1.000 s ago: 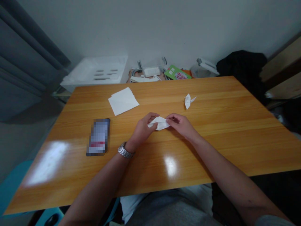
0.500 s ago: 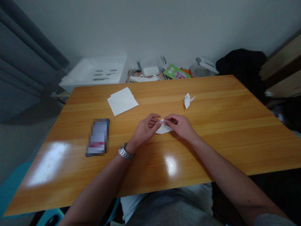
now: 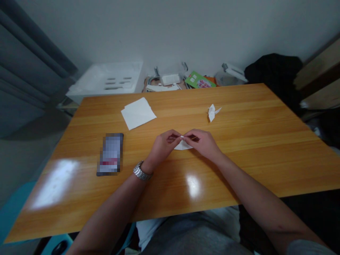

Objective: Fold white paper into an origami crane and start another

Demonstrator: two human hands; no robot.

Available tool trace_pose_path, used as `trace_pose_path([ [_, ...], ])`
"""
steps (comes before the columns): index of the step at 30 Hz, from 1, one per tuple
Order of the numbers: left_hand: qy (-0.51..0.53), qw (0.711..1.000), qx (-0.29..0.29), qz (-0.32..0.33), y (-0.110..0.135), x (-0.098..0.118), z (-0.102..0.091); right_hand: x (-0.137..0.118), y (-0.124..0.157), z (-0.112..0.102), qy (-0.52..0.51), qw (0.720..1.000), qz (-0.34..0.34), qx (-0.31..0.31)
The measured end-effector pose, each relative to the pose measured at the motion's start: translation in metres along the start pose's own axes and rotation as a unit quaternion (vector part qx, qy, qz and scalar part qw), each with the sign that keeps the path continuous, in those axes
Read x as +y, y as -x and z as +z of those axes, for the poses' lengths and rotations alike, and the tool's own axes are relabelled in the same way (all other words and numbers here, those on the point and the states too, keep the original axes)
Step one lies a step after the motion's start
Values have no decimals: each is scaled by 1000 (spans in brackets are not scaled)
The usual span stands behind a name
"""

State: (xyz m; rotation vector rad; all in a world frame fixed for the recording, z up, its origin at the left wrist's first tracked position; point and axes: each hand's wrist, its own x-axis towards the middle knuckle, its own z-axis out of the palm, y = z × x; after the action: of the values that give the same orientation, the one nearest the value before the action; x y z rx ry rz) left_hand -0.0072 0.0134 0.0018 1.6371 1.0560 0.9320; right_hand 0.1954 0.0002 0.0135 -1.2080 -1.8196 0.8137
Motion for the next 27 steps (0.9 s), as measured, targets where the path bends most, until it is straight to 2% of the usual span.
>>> trace_pose_path([
  [13,13,1000,-14,-13,-1,-2,-1,-1,1,0,13,1000,2,-21],
  [27,-11,1000,-10,8,0,2,-1,-2,1,-1,-3,999,20,-34],
])
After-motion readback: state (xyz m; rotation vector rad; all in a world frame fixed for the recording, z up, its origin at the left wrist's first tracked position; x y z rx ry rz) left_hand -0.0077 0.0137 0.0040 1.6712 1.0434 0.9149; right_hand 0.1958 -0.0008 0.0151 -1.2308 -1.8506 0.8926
